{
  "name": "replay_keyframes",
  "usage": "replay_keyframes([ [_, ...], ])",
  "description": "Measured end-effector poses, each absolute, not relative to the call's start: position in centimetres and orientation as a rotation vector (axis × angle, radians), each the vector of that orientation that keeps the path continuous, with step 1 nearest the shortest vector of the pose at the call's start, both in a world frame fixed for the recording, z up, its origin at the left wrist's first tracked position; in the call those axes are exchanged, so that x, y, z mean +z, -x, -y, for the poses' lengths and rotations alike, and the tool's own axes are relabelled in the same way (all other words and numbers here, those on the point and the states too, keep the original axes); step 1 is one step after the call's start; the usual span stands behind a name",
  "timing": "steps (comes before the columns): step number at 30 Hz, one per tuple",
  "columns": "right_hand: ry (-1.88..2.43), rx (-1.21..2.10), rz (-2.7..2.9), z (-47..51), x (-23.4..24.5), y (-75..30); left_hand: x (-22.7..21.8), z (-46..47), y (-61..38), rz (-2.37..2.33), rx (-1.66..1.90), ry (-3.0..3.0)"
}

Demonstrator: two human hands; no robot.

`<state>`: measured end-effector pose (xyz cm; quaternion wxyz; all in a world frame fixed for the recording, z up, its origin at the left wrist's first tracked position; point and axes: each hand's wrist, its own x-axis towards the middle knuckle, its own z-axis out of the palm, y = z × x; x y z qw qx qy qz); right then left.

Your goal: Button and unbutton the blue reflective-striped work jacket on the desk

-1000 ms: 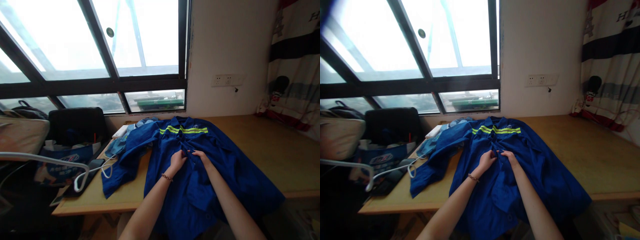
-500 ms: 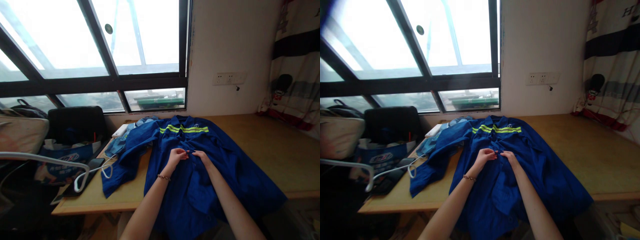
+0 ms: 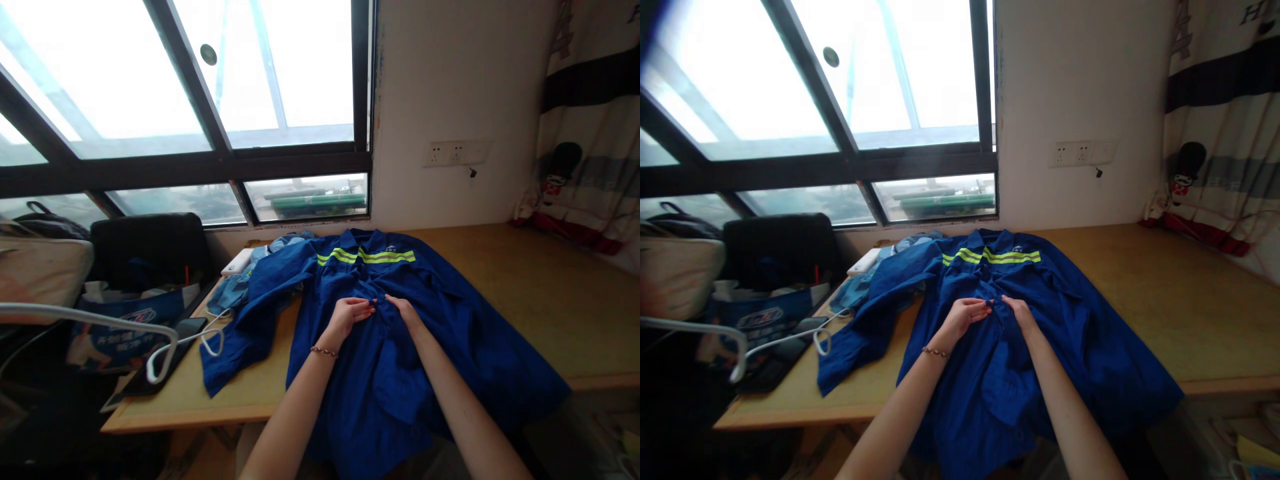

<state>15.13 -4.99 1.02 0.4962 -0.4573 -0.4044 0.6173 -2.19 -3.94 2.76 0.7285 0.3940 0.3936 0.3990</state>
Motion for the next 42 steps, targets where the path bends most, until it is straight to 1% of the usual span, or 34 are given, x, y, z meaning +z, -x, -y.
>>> replay_keyframes([
  [3,1.155,1.429,1.068,5.4,1.0,-14.8,2.3,3.8,2.3,-0.888,0.859,-0.875],
  [9,1.210,1.186,1.146,5.6,0.8,-14.5,1.8,3.6,2.4,-0.897,0.863,-0.891],
  [21,1.218,1.154,1.244,5.8,0.9,-14.1,2.1,3.7,2.6,-0.916,0.801,-0.885],
  [23,1.228,1.055,1.315,5.9,0.8,-13.7,1.7,3.7,2.4,-0.930,0.801,-0.887],
  [27,1.360,0.717,1.501,6.3,0.5,-12.8,1.1,3.9,1.8,-0.970,0.838,-0.884],
  [29,1.383,0.638,1.556,6.5,0.5,-12.5,1.0,4.0,1.6,-1.002,0.881,-0.852],
  [32,1.362,0.649,1.558,6.5,0.6,-12.4,1.2,4.0,1.4,-1.008,0.877,-0.726],
  [42,1.237,0.870,1.485,6.0,0.3,-12.7,1.4,3.9,1.5,-0.952,0.913,-0.476],
])
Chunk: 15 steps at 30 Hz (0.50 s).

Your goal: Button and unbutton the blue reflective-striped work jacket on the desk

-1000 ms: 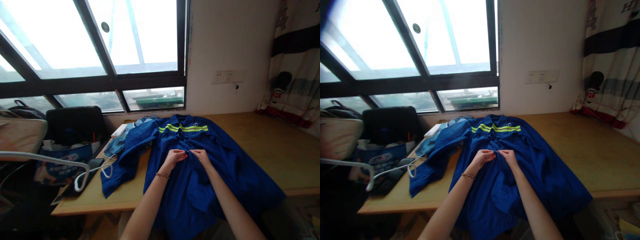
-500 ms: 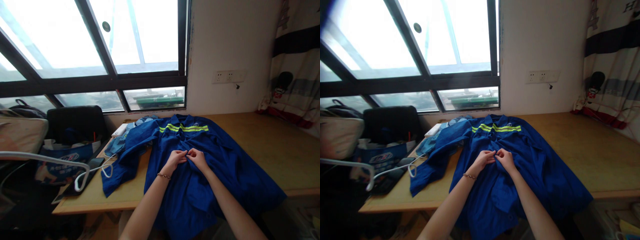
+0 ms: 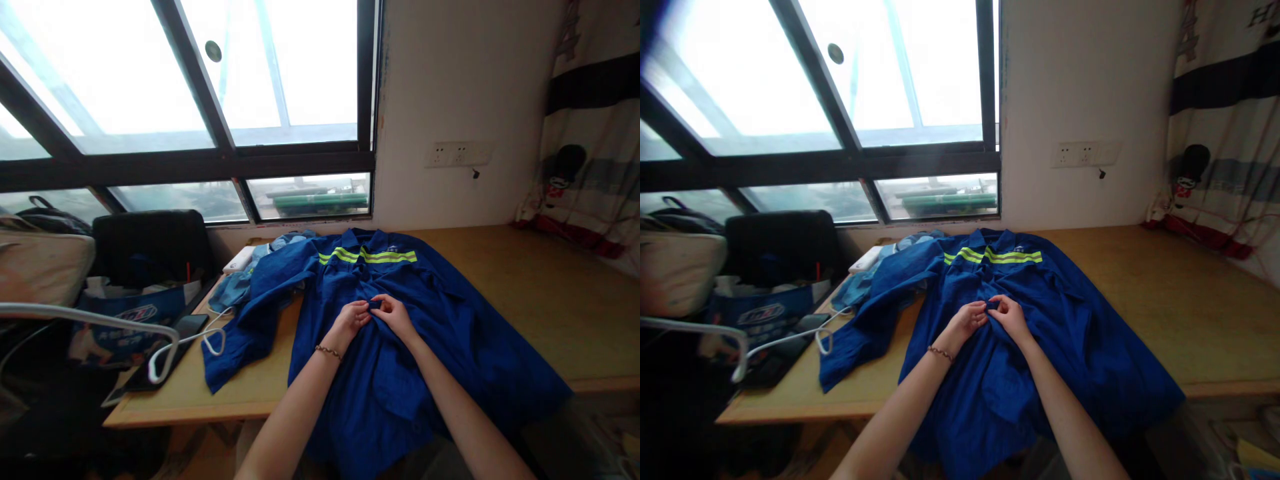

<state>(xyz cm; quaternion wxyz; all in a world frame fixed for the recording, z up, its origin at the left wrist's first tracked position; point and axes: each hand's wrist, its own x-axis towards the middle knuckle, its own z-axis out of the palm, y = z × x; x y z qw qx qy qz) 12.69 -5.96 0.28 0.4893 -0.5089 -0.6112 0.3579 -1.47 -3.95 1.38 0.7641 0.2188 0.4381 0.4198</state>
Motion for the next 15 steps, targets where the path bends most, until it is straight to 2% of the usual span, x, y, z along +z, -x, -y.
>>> replay_keyframes([
  [6,1.245,1.017,1.410,5.8,0.1,-12.8,1.2,3.9,1.4,-0.939,0.924,-0.464],
  [15,1.274,0.852,1.516,6.2,1.1,-12.7,1.5,4.0,1.6,-0.922,1.009,-0.560],
])
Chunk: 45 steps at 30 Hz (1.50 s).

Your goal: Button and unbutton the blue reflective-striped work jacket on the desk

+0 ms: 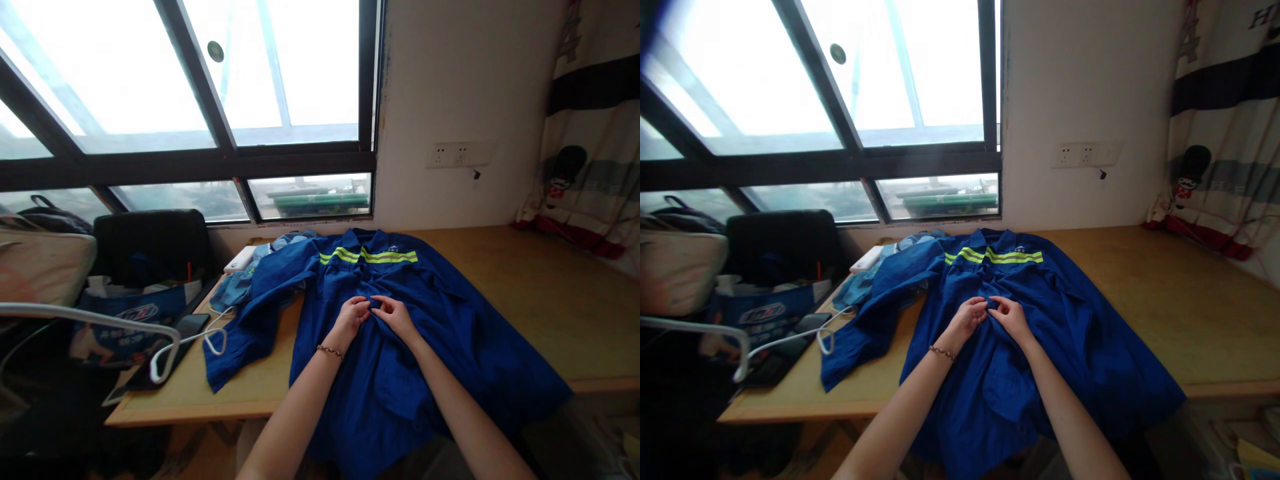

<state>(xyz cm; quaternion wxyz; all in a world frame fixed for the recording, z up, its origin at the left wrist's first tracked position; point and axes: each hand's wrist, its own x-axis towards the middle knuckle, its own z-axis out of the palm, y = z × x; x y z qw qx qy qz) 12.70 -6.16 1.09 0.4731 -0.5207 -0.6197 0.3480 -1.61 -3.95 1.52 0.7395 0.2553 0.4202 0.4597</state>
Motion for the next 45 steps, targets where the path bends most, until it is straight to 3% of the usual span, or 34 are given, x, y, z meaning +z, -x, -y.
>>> replay_keyframes([
  [7,1.465,0.386,1.750,12.5,3.7,-11.0,-0.3,3.3,0.9,-0.998,1.067,-1.076],
  [13,1.668,0.161,1.807,20.4,1.4,-10.5,-1.8,2.7,0.5,-1.009,1.071,-1.680],
  [18,1.530,0.511,1.491,20.2,-0.4,-14.6,-1.0,0.7,0.8,-0.832,0.881,-1.933],
  [23,1.193,1.115,0.811,18.7,0.4,-17.6,0.8,-1.5,0.8,-0.850,0.733,-2.413],
  [28,0.969,1.462,1.048,19.3,2.4,-17.5,2.4,-0.3,0.7,-0.777,0.631,-2.556],
  [35,1.413,1.145,1.077,16.4,2.0,-15.8,3.3,5.9,1.8,-1.065,0.939,-2.065],
  [40,1.611,0.739,1.394,14.8,1.3,-12.2,1.8,10.2,2.0,-1.367,0.777,-2.084],
  [45,1.715,0.553,1.733,16.4,1.5,-10.1,0.4,11.0,2.0,-1.427,0.772,-2.202],
])
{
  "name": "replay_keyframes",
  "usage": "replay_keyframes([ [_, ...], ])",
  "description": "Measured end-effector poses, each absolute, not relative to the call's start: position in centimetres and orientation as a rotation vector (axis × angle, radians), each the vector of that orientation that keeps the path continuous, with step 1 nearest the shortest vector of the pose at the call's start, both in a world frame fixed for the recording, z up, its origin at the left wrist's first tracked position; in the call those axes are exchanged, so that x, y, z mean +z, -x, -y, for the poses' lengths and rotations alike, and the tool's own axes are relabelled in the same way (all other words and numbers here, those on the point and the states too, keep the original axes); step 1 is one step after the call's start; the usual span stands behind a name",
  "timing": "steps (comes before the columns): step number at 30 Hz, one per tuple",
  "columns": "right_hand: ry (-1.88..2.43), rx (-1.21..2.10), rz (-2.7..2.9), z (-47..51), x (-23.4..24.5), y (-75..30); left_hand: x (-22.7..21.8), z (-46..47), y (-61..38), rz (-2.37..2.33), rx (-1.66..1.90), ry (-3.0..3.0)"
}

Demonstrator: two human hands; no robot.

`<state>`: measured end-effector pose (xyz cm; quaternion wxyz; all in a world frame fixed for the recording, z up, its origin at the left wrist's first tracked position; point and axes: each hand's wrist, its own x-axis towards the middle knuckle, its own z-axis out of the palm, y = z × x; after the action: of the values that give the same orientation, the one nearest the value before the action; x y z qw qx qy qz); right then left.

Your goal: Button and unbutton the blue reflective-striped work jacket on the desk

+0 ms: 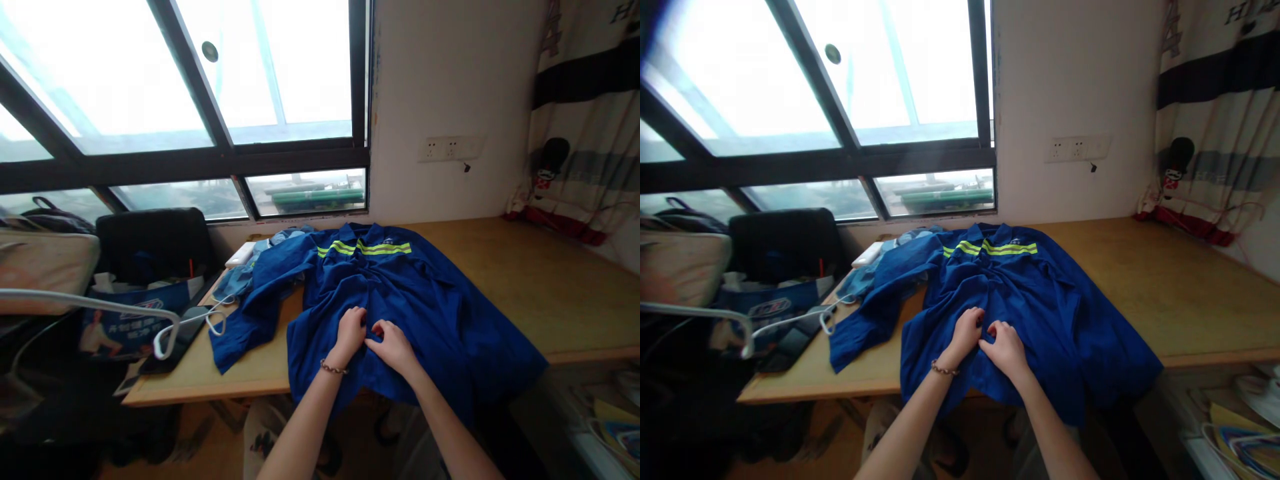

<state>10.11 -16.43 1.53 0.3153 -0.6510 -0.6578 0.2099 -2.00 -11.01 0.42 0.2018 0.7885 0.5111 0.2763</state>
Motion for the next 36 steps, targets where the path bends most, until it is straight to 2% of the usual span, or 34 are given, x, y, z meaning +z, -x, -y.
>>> replay_keyframes([
  [6,1.793,0.416,1.837,18.2,2.1,-9.5,0.4,11.1,2.4,-1.364,0.812,-2.137],
  [8,1.789,0.473,1.783,18.0,2.1,-9.7,0.7,11.3,2.5,-1.307,0.856,-2.034],
  [11,1.643,0.832,1.551,17.2,2.2,-10.6,1.3,11.3,2.7,-1.190,0.912,-1.770],
  [14,1.296,1.307,1.170,16.5,2.6,-11.8,2.2,11.4,3.0,-1.039,0.913,-1.395],
  [17,1.073,1.505,0.866,16.3,2.5,-12.3,3.0,11.8,3.3,-0.882,0.844,-1.060],
  [25,1.044,1.434,0.713,16.0,-0.4,-12.2,3.3,12.2,3.6,-0.751,0.728,-0.851],
  [36,0.989,1.330,0.654,16.5,0.7,-10.9,2.9,11.9,3.4,-0.804,0.778,-0.909],
])
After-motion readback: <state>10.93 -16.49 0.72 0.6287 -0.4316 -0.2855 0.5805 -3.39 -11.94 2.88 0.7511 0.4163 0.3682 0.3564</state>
